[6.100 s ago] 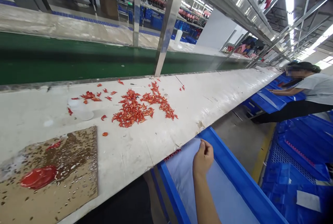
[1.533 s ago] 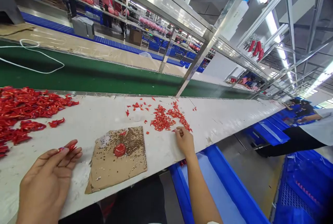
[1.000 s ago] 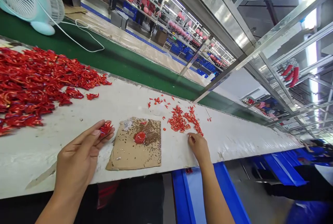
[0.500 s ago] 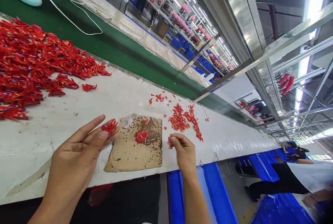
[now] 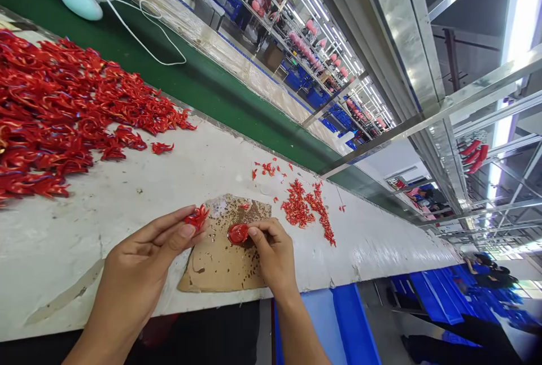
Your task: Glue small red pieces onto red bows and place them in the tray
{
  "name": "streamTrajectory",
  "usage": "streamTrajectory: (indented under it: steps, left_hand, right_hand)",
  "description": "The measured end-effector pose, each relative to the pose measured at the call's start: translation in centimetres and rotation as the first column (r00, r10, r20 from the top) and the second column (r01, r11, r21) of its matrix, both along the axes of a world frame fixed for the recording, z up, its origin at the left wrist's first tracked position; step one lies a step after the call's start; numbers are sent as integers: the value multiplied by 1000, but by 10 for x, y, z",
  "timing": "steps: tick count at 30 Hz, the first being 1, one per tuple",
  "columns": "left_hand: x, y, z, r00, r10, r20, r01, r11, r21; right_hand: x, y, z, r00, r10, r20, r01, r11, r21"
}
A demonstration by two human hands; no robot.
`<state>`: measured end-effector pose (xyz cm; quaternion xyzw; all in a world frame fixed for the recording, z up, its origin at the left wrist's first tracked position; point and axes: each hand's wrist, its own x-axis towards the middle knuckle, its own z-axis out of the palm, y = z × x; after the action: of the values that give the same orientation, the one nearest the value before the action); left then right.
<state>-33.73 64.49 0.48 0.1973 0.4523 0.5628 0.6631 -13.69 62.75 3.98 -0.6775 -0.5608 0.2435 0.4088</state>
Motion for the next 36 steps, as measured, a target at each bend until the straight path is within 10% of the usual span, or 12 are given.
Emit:
streamTrajectory:
  steps: [12,20,36]
  left_hand:
    - [-8,-10,12,972,-180,154,198,974,-112]
    - [1,-32,32,823,-434,367,482,875,-44]
    - [5,-44,27,732,-502,462,563,827,7]
  right_hand:
    - [-17,-13,22,979,49,-198,-32,996,86]
    - [-47,-40,50,903,283,-324,-215,949,231]
    - [-45,-54,47,913,328,-242,-260,926,273]
